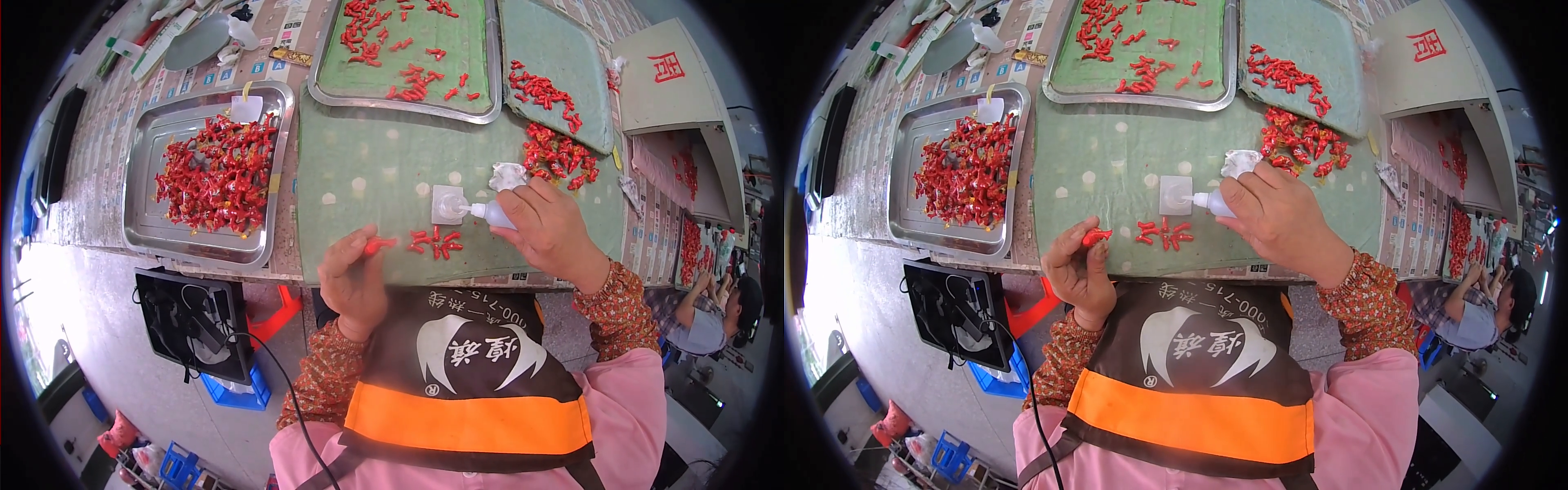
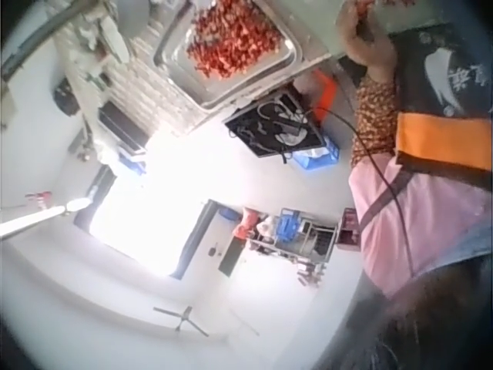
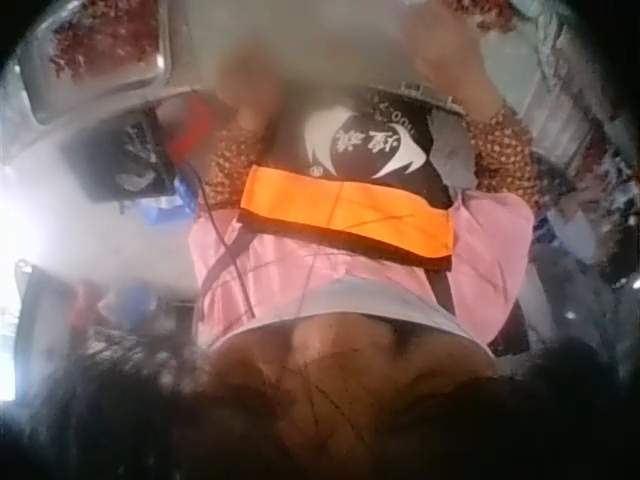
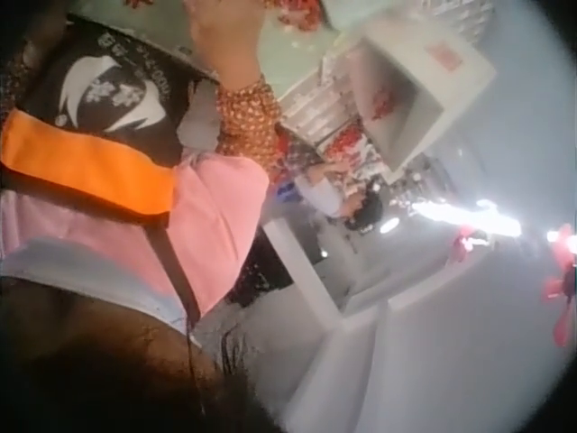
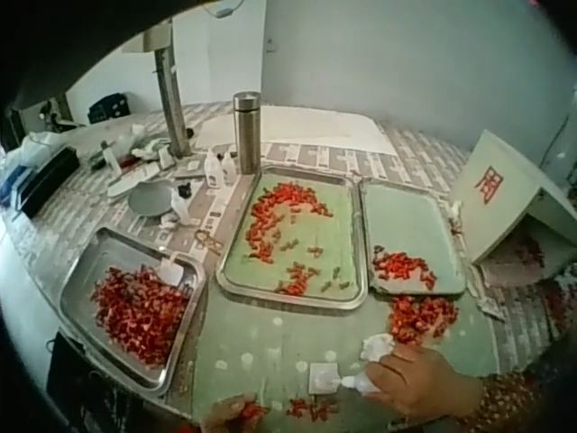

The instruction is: The person assembles small plastic figures by attaching pieces together with glue by hand, trims small components with a knife, pours liquid from a squeeze bottle into a small container, and glues additional pieces onto the figures.

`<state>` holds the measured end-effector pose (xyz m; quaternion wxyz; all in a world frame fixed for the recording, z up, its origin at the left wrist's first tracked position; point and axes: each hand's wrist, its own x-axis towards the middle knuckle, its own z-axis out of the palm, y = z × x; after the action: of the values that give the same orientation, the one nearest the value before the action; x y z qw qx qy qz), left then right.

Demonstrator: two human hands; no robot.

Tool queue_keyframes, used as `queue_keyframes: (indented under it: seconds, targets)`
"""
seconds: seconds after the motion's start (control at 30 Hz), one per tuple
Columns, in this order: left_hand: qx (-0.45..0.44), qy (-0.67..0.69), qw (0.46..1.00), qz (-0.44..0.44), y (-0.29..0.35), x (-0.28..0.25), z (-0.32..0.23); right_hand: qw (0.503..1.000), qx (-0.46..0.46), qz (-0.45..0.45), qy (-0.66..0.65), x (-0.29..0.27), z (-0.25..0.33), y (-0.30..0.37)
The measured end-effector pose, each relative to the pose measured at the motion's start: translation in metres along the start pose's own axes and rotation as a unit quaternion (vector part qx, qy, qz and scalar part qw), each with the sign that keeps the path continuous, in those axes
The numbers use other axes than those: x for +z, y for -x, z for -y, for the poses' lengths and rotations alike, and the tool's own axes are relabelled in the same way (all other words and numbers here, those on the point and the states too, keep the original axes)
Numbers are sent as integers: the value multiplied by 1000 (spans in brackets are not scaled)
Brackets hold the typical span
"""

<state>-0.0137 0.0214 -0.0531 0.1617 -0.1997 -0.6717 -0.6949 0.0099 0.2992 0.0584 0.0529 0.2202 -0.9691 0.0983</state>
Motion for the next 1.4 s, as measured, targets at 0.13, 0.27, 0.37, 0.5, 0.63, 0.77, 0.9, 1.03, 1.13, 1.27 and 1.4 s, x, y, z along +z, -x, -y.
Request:
queue_keyframes:
  seconds: [0.13,0.27,0.37,0.5,0.63,0.77,0.9,1.03,1.13,1.27,1.4]
  targets:
    - [-4,12,1000,-6,0,-2,-3,1000,6,-3,-12,2,-3,2]
    - [-36,-4,999,16,2,-4,-3,992,28,-21,-120,4,-11,3]
    - [-28,-11,999,17,1,-5,-2,973,76,-12,-215,0,-15,-1]
    - [-7,-1,1000,19,-3,-4,-2,904,171,-5,-392,1,-21,-12]
    - [16,-16,1000,1,-3,-3,-2,897,135,-31,-420,-3,-25,-55]
    - [-17,-29,999,-17,6,-6,1,933,71,-95,-340,5,-32,-118]
    - [-23,-8,1000,-11,2,-2,-2,904,107,-146,-388,28,-35,-192]
    - [-10,-42,999,9,2,-8,-4,902,105,-191,-372,57,-33,-268]
    - [-10,-31,999,8,0,-6,-5,929,83,-236,-273,84,-48,-313]
    - [-14,-35,999,18,-1,-7,-5,949,112,-216,-201,97,-51,-343]
    - [-12,-27,999,19,-3,-8,-6,973,122,-177,-80,105,-53,-351]
